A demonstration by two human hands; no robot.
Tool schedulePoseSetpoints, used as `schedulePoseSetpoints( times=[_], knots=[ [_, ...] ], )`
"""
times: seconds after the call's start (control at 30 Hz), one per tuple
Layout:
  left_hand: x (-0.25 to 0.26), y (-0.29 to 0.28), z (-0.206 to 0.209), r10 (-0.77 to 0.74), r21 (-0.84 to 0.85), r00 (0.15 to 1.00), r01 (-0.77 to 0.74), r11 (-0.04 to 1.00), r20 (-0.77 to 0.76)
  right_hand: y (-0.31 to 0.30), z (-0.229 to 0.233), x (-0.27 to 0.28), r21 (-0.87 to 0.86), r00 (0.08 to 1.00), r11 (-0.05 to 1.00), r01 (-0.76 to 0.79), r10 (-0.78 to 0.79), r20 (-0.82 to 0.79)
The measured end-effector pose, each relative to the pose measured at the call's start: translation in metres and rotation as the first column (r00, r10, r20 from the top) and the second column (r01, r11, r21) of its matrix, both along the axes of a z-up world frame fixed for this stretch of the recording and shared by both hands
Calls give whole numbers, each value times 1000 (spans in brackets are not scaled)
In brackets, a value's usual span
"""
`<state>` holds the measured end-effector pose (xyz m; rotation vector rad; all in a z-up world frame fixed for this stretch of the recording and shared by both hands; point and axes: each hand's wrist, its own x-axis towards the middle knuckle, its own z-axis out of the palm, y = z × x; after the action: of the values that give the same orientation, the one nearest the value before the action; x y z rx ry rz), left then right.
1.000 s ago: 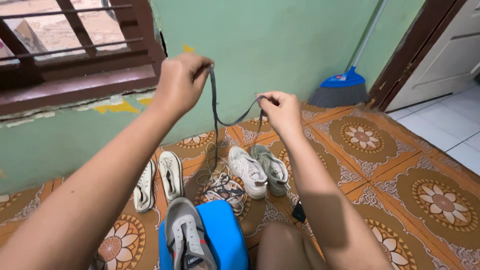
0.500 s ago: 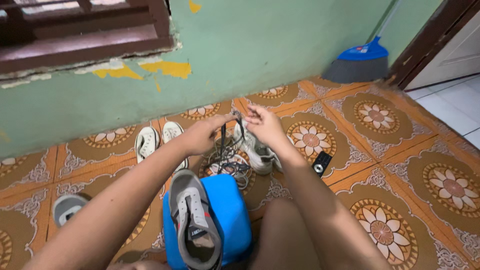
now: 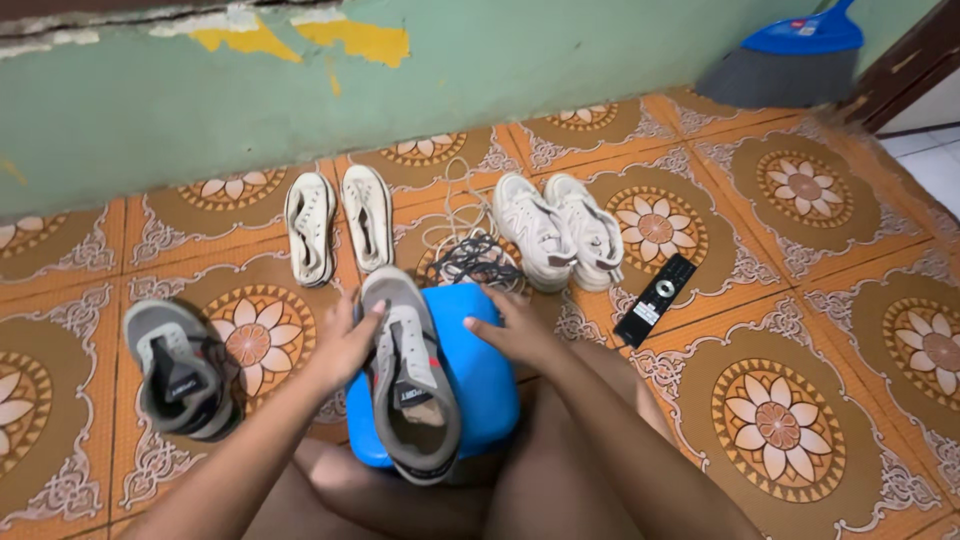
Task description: The person unlaces a gray sneaker, removes the laces, and sets the shoe aside. Then the person picks up a white sneaker, removes its laces, and begins re-lacing it by threading the laces through the eyelets and tying them.
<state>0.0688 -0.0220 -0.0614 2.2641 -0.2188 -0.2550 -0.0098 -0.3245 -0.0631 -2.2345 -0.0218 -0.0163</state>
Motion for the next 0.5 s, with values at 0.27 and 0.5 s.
schedulePoseSetpoints(
  times=[0.27,0.5],
  knots=[
    [-28,16,-7,22,-345,961,-120,931,-276,78,7,2,-16,981,1000,-5,2,-196],
    [-37,17,-14,57,-242,970,-115,963,-235,98,13,1,38,995,999,-5,9,-96]
  ],
)
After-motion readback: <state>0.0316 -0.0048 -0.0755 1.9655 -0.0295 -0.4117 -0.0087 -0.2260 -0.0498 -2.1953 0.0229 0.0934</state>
